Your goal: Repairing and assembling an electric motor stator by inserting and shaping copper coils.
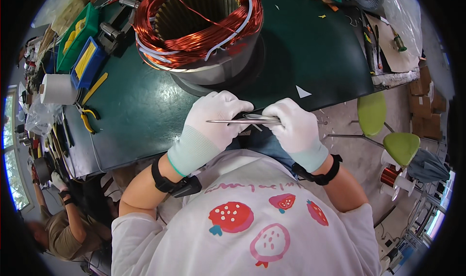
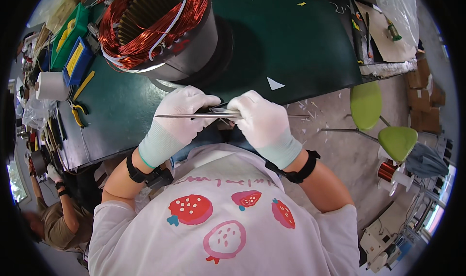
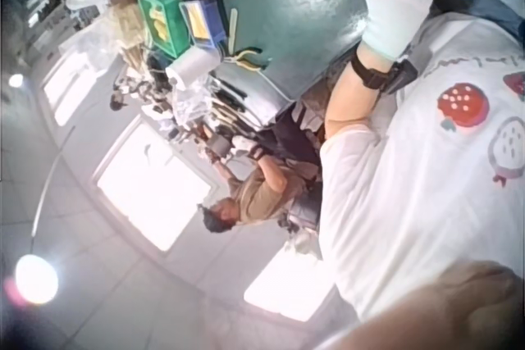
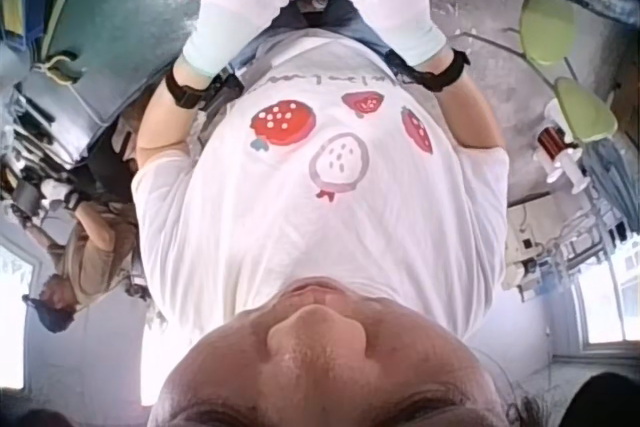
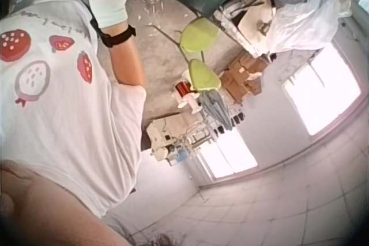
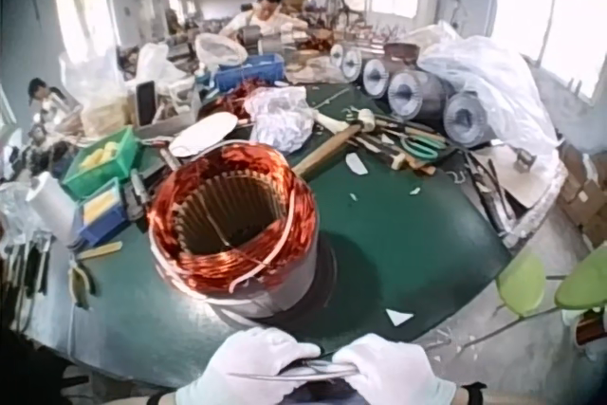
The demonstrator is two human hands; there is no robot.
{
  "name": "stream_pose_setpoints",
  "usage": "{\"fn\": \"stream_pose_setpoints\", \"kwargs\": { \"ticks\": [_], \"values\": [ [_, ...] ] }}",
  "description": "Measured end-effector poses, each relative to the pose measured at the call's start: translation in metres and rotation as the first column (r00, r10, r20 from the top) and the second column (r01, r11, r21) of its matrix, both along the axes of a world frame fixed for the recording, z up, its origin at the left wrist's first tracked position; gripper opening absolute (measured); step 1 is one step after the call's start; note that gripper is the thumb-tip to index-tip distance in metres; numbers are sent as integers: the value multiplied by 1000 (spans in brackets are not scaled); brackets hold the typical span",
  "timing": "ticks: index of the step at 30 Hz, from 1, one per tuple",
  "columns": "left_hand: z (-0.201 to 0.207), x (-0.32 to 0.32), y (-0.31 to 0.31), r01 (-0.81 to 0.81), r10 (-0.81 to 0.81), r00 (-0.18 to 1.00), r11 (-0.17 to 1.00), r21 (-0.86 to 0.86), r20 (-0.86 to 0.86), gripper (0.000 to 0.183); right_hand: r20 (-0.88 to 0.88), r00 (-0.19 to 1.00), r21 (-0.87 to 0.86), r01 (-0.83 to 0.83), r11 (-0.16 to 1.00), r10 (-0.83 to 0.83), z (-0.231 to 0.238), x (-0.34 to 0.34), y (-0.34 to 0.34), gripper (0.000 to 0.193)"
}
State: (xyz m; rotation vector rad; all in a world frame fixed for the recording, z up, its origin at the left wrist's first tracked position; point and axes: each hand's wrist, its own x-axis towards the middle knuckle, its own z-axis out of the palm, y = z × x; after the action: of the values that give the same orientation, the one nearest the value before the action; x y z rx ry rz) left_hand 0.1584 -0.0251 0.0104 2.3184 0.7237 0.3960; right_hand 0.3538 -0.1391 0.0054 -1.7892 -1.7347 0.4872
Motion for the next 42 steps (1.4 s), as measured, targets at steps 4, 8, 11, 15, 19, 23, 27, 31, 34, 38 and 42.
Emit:
{"fn": "stream_pose_setpoints", "kwargs": {
  "ticks": [4,8,11,15,19,23,27,31,34,38,42],
  "values": [
    [-6,-1,-1,36,-36,999,999,-9,24,21,-42,999,2,-8,1000,8,1,-6,4,18],
    [12,-9,-12,-58,78,987,989,-137,142,14,-290,955,44,82,996,-66,7,-13,1,25],
    [20,-17,-7,11,-14,998,999,52,63,13,-390,909,160,225,961,-148,22,-24,10,22],
    [35,-13,-10,6,-16,994,996,90,110,17,-373,928,-107,-27,994,-15,31,-14,4,13],
    [30,-28,-1,59,-130,960,960,275,246,24,-427,904,-151,-87,985,14,50,-20,1,15],
    [63,-52,47,-220,-103,922,655,723,374,36,-620,763,-309,-20,951,-185,68,-15,-3,24],
    [70,-51,72,-228,-147,937,434,872,318,40,-740,664,-241,-112,964,-108,69,-6,-11,26],
    [70,-53,78,-124,-213,936,543,830,280,42,-578,806,-254,-31,967,-126,64,-6,-25,26],
    [68,-55,76,-138,-136,962,499,856,235,42,-557,824,-194,-7,981,-104,60,-4,-28,29],
    [77,-56,81,-43,-164,970,608,793,179,36,-404,914,-96,-18,995,-23,77,4,-19,40],
    [62,-44,70,-150,-122,956,580,801,267,39,12,994,74,-109,991,108,93,21,-7,45]
  ]
}}
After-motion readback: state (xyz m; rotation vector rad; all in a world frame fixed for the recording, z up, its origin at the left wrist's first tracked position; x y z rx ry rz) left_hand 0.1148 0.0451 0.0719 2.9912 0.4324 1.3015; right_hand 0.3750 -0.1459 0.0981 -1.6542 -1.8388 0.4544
